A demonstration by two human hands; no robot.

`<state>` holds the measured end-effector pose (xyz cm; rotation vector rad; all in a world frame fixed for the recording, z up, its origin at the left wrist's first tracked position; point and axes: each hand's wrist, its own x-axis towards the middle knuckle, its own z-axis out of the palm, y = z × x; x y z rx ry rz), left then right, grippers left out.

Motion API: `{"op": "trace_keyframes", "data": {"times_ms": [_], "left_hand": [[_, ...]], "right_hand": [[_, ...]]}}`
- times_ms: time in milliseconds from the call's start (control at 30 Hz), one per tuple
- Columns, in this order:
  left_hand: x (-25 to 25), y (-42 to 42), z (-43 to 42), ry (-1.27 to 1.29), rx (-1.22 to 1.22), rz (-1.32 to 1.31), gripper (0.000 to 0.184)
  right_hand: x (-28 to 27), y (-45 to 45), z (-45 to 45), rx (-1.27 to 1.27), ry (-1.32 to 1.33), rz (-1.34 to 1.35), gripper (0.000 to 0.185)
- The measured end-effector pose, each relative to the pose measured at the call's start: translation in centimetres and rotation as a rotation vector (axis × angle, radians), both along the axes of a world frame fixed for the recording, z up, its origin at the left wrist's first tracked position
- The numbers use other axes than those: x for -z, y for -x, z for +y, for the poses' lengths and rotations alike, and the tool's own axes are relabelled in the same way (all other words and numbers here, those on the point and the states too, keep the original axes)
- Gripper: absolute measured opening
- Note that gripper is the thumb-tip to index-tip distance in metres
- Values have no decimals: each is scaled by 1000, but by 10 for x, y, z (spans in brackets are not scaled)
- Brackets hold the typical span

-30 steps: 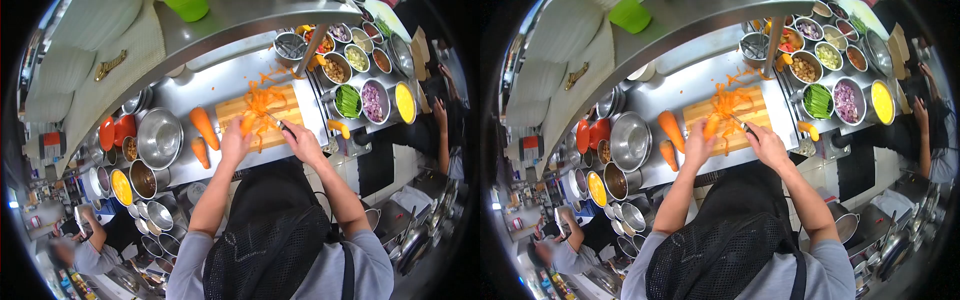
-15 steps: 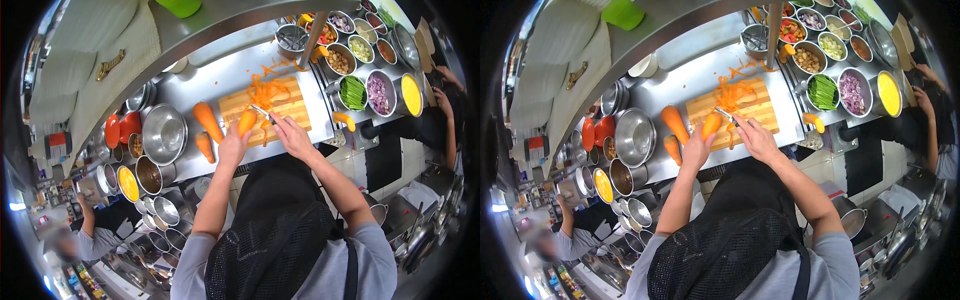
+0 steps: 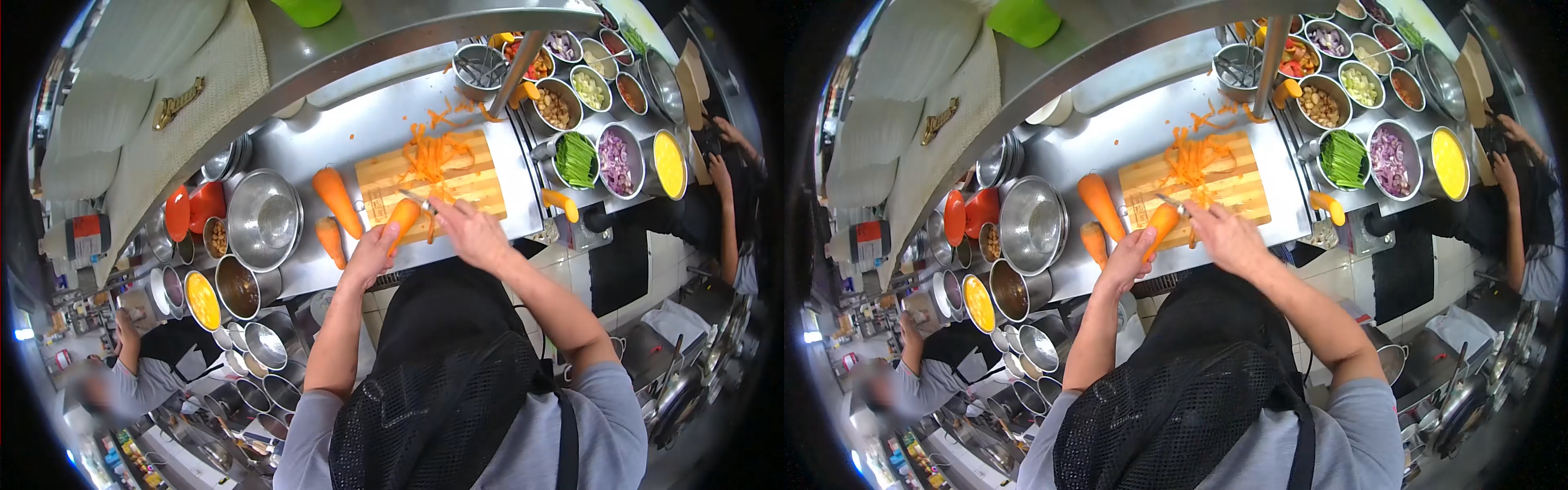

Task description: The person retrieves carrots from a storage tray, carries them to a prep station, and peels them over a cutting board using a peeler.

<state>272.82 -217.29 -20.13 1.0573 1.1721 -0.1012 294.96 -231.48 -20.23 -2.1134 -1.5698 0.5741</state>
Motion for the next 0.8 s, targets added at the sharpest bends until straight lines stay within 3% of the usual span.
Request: {"op": "trace_keyframes", "data": {"times_ms": [67,267,467,600,667,800], "left_hand": [[7,2,3,8,25,3,54],[0,-3,5,-29,23,21,52],[-2,-2,7,-11,19,15,50],[5,-1,8,-50,39,18,51],[2,-4,5,-156,90,36,51],[10,-1,4,-331,217,81,59]], "right_hand": [[26,16,-2,-82,-157,143,43],[12,12,18,-34,-38,-13,42],[46,-29,3,-33,-30,-26,42],[30,-11,7,52,-128,12,41],[52,5,-2,-91,-224,87,41],[25,-15,12,21,28,15,40]]}}
